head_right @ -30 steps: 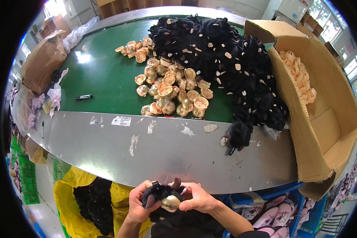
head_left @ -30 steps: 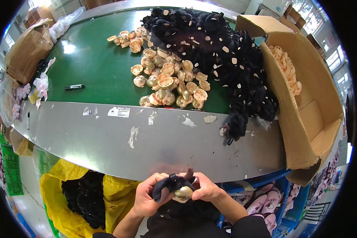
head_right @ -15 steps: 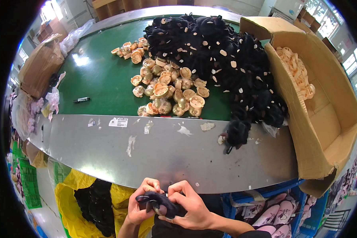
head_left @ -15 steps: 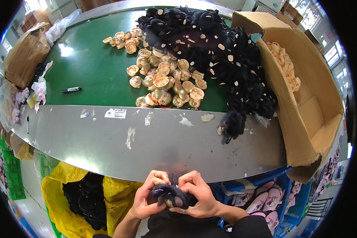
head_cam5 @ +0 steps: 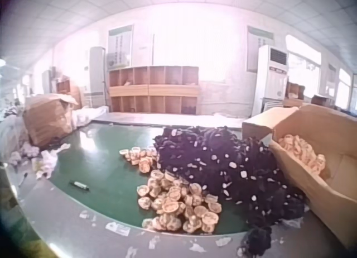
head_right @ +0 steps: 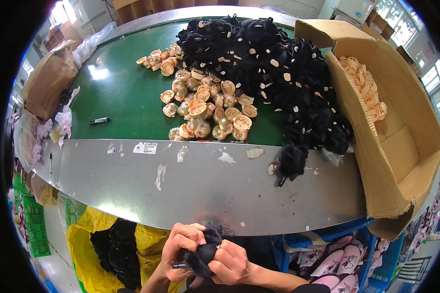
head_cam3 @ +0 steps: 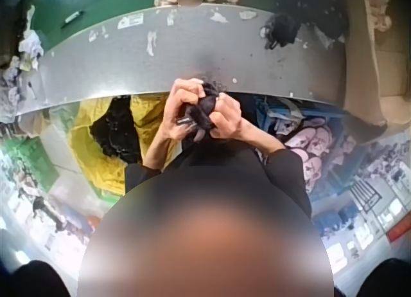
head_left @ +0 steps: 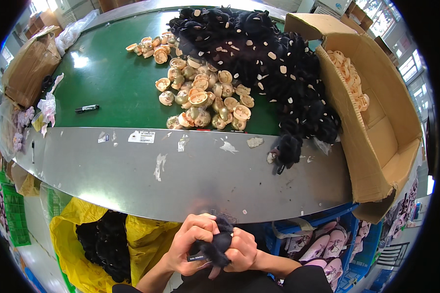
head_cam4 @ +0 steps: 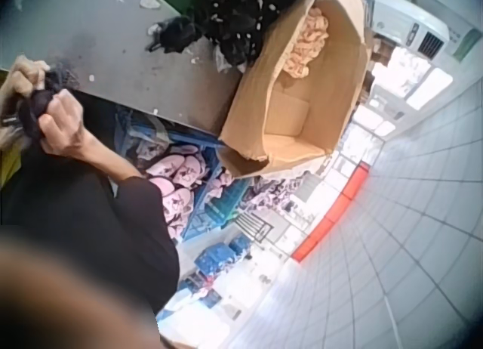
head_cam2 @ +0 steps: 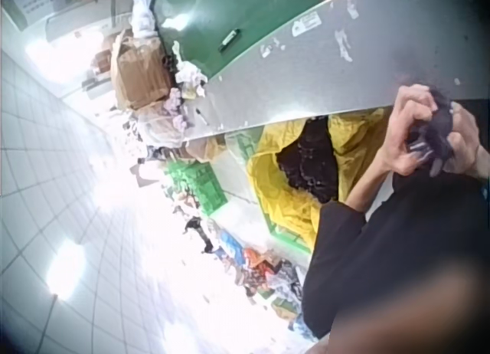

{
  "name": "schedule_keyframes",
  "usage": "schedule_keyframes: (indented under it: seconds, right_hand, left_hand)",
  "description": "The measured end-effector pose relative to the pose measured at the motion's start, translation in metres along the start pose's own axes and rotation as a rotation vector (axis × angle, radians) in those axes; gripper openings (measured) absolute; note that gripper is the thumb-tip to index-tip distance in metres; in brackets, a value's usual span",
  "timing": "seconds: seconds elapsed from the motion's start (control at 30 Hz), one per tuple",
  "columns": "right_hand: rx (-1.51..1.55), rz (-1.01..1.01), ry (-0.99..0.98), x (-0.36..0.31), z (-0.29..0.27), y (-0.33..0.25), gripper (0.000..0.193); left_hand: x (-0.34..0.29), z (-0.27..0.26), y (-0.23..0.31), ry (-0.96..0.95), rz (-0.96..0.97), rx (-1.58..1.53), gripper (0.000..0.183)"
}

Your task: The person repeatedly picks up black slipper uppers and beige slipper soles from a workbench, presses them together by hand, and places the assembled slippers into a yellow bag. The process is repeated for multiple units throughout the clip.

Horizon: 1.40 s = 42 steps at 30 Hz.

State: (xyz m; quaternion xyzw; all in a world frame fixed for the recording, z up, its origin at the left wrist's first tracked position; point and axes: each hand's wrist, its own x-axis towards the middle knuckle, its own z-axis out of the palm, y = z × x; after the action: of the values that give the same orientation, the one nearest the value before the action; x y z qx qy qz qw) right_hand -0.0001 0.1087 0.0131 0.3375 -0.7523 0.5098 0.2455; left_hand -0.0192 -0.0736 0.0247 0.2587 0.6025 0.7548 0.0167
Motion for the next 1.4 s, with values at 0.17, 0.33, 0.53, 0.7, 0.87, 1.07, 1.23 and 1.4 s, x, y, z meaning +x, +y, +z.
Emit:
schedule_keyframes:
  seconds: [0.17,0.33,0.53,0.7,0.87,1.07,1.23,1.4]
  right_hand:
    - [-0.07,-0.077,-0.102,-0.012,-0.007,-0.005,0.053]
    - [0.098,0.173,-0.079,-0.017,-0.007,-0.013,0.042]
    - [0.507,0.316,-0.173,0.01,-0.015,-0.009,0.035]
    - [0.711,0.436,-0.363,0.027,-0.028,0.0,0.033]
    - [0.893,0.61,-0.412,0.038,-0.016,-0.002,0.034]
    - [0.896,0.518,-0.379,0.057,0.019,-0.02,0.033]
    - [0.864,0.323,-0.207,0.024,0.07,0.003,0.037]
    - [0.822,0.672,-0.204,0.043,0.08,-0.018,0.027]
  left_hand:
    - [-0.012,0.001,-0.001,-0.004,-0.086,-0.174,0.037]
    - [-0.017,0.002,0.002,-0.042,-0.15,-0.102,0.037]
    - [-0.023,-0.009,0.007,-0.093,-0.122,0.047,0.033]
    - [-0.021,-0.001,0.019,-0.012,-0.049,0.097,0.033]
    - [-0.033,-0.009,0.028,0.032,-0.083,0.101,0.033]
    - [-0.048,-0.016,0.043,0.192,-0.017,0.279,0.028]
    - [-0.078,-0.011,0.04,0.543,-0.031,0.397,0.029]
    - [-0.066,-0.014,0.048,0.661,-0.007,0.504,0.024]
